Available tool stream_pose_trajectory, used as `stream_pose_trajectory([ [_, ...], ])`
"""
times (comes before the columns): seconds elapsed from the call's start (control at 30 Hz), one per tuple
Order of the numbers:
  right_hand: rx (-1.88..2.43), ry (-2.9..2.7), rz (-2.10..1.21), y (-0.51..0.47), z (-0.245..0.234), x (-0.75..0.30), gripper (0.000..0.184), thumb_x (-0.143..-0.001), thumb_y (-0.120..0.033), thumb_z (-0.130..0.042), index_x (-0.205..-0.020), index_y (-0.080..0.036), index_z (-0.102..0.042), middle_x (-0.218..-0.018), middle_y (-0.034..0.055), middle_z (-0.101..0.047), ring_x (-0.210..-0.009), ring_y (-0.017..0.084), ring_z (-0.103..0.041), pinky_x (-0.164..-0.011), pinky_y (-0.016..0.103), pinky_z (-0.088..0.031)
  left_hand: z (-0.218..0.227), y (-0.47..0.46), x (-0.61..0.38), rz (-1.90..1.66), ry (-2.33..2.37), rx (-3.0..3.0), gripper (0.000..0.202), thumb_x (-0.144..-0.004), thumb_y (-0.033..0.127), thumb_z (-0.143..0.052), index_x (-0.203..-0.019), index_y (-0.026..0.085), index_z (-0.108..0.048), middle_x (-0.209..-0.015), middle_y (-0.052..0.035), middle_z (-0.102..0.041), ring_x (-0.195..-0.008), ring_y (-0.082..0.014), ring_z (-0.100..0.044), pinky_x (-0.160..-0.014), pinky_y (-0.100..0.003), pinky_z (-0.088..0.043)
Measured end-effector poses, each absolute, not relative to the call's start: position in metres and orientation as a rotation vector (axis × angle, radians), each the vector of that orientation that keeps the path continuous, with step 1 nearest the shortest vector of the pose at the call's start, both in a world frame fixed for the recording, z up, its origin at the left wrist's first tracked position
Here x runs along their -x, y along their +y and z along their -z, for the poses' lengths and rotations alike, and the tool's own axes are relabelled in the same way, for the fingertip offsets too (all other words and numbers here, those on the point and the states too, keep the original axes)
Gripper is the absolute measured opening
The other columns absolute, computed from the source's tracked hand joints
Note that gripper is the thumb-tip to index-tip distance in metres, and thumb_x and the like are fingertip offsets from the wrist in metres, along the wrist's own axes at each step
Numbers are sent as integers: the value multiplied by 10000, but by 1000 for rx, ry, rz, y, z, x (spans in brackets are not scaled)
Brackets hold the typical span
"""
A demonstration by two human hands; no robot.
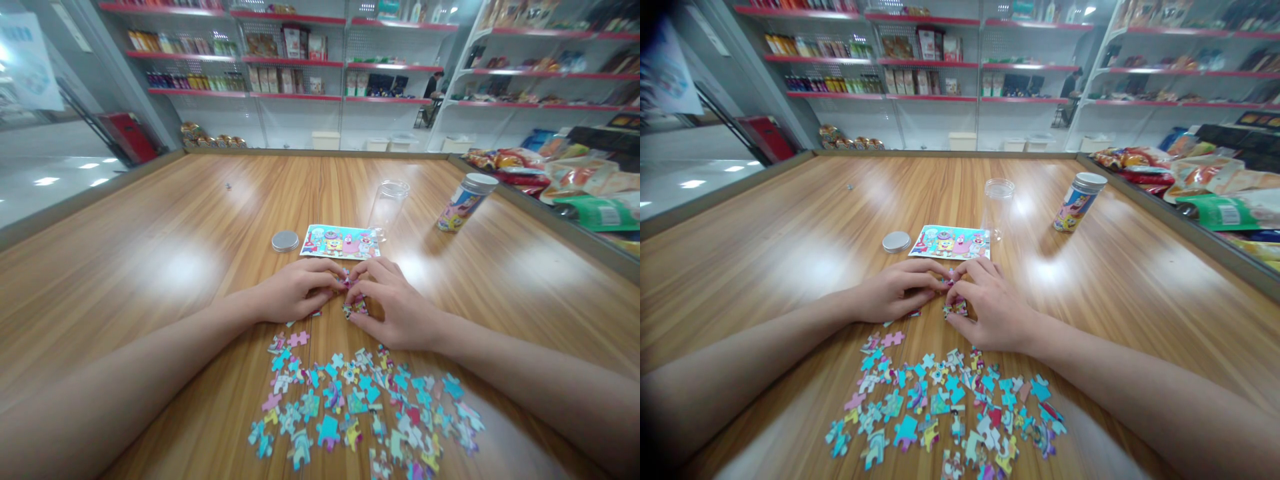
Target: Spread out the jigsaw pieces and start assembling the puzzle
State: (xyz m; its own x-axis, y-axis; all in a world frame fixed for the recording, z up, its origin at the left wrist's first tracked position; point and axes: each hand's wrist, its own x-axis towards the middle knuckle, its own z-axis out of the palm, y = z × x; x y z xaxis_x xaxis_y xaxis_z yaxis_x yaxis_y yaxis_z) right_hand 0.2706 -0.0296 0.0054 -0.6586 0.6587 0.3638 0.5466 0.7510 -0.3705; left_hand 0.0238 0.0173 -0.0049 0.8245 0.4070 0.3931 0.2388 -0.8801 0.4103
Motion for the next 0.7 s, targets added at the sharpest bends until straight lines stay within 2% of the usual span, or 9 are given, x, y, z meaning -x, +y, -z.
stream_pose_trajectory([
  [0.33,884,-2486,-352,-30,-6,-271,135,-839,-228,-713,-959,-201,-657,-1165,96,-575,-1222,272,-488,-1050,465,-364,6,17,-24,-696,468,-2659,235,-940,124,-540,-1109,185,-691,-1242,-119,-640,-1146,-218,-627,-1022,-401,-522],
  [0.7,713,-2503,-323,-31,-8,-271,117,-849,-230,-709,-943,-218,-641,-1157,56,-646,-1192,265,-493,-1056,476,-343,11,20,-23,-818,670,-2612,181,-917,90,-537,-991,165,-684,-1127,-94,-651,-1031,-183,-645,-938,-353,-545],
])
